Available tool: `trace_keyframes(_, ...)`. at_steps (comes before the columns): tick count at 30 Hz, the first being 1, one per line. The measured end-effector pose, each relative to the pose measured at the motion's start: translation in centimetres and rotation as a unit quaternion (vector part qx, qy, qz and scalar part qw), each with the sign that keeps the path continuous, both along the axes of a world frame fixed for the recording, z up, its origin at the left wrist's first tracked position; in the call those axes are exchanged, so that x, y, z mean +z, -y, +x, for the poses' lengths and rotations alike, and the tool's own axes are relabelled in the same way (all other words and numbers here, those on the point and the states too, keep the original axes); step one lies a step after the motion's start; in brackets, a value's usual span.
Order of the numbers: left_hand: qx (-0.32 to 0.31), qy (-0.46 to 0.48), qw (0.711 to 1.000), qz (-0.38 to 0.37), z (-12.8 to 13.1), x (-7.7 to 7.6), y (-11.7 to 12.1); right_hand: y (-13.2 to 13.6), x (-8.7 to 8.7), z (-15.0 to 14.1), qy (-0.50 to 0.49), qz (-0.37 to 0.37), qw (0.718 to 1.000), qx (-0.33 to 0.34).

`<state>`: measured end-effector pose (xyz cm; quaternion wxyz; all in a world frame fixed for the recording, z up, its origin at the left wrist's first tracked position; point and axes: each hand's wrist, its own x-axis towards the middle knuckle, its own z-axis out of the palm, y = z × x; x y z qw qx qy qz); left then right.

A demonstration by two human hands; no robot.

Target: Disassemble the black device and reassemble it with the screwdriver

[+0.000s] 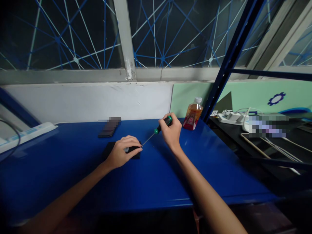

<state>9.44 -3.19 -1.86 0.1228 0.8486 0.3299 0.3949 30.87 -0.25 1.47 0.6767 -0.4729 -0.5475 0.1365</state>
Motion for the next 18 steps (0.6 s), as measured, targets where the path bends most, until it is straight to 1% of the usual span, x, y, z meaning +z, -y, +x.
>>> trace_keyframes(5,-0.006,-0.012,1.000,-0.010,0.04,-0.39,0.02,0.35,0.11,-0.23,-0.008,-0.006,1.000,0.007)
trace_keyframes(10,0.006,-0.028,0.999,-0.014,0.11,-0.20,0.15,0.41,0.16,-0.29,-0.006,-0.013,1.000,0.006)
trace_keyframes(18,-0.001,-0.003,1.000,-0.016,-0.02,-0.39,-0.07,0.27,-0.04,-0.21,0.013,0.000,1.000,-0.005)
